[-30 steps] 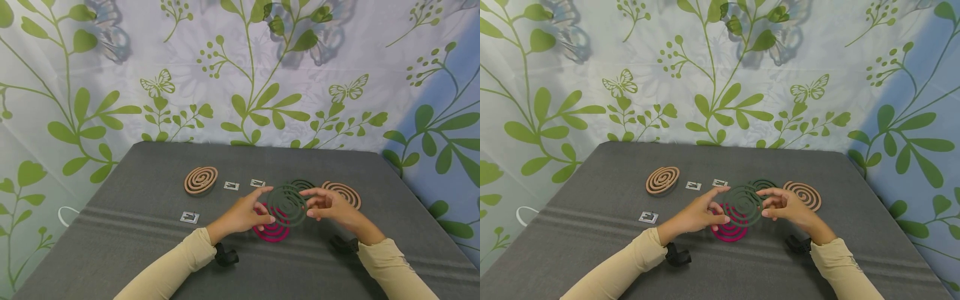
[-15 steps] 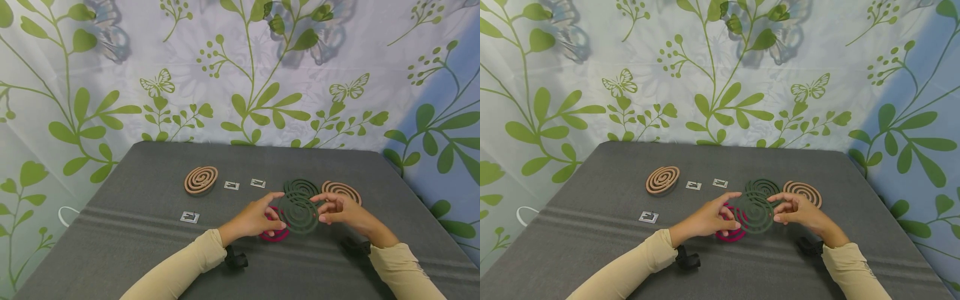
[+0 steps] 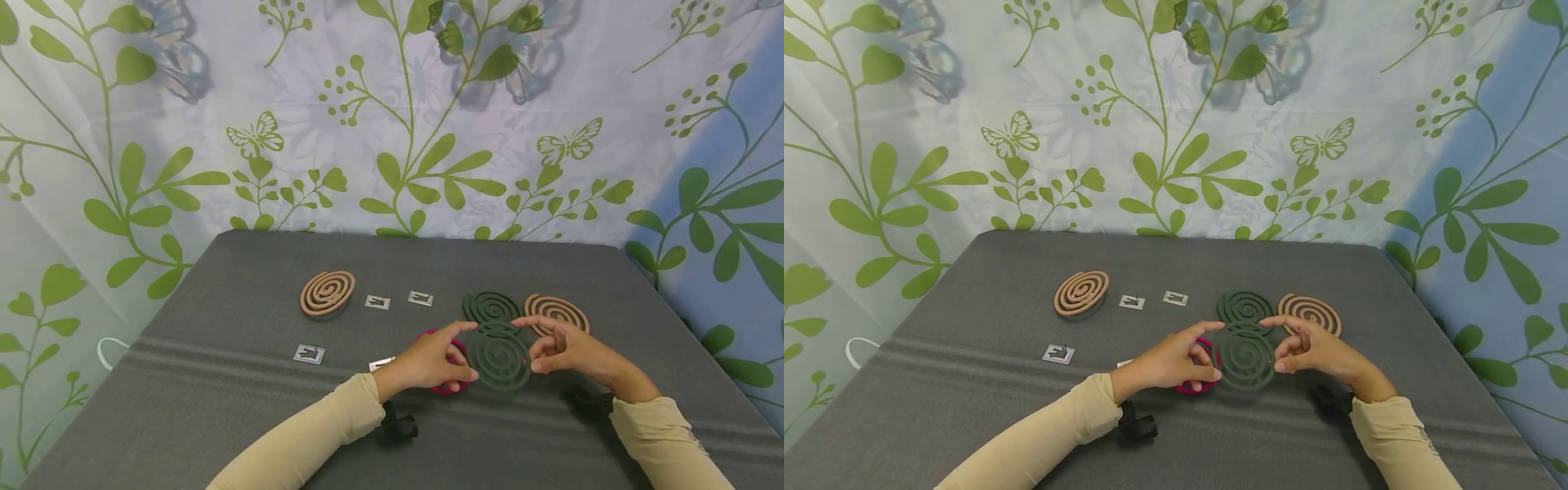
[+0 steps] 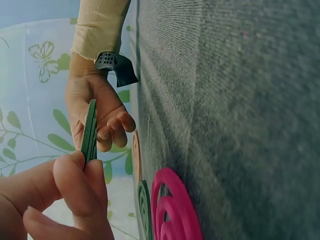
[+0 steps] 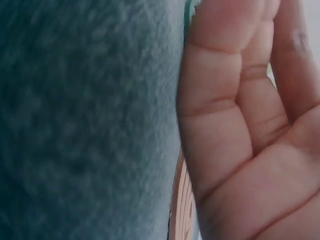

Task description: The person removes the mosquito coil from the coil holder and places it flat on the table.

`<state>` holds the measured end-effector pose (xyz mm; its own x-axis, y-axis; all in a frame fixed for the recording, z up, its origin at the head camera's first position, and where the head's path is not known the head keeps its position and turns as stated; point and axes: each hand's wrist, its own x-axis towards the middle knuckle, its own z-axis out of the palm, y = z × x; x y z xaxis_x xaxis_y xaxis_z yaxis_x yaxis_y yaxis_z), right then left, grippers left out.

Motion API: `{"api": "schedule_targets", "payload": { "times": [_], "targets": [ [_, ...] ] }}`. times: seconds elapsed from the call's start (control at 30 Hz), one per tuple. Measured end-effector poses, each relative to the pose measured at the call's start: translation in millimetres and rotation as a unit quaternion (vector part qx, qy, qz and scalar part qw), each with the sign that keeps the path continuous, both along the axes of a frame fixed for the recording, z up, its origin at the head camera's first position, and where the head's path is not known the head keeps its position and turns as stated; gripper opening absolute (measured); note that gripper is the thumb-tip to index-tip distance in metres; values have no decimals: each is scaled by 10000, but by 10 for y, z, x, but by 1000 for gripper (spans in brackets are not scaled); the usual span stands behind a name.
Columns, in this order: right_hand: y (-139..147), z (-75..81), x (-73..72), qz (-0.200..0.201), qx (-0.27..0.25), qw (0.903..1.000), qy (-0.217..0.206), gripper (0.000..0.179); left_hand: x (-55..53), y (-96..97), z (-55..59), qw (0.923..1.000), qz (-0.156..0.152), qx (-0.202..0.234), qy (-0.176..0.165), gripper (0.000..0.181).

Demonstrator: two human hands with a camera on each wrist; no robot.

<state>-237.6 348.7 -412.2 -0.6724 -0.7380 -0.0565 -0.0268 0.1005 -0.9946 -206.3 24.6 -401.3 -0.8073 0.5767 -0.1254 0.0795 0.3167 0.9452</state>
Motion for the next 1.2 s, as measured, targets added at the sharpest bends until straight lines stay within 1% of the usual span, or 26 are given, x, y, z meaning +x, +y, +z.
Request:
{"api": "schedule_targets", "payload": {
  "times": [0.13,0.27,0.37,0.5,0.67,0.77,1.0,1.2],
  "targets": [
    [46,-15,-18,198,42,9997,-98,64,2,53,-10,10000,-29,-5,-92,81],
    [85,-21,-29,284,152,9995,-23,64,0,101,-19,9999,-3,-103,-99,81],
    [109,-17,-30,277,264,9992,58,63,-3,125,-26,9998,-6,-189,-111,80],
    [136,-11,-26,213,435,9988,121,62,-5,143,-34,9996,-61,-188,-184,78],
    [161,-15,-28,278,513,9981,213,64,-9,154,-48,9994,-40,-59,-327,71],
    [173,-19,-29,334,543,9978,178,63,-10,159,-54,9993,-30,-38,-379,68],
    [206,-31,-29,394,710,9967,93,63,-8,177,-70,9990,-72,-294,-318,61],
    [214,-43,-33,468,727,9962,112,64,5,163,-56,9987,-85,-309,-386,55]
  ]
}}
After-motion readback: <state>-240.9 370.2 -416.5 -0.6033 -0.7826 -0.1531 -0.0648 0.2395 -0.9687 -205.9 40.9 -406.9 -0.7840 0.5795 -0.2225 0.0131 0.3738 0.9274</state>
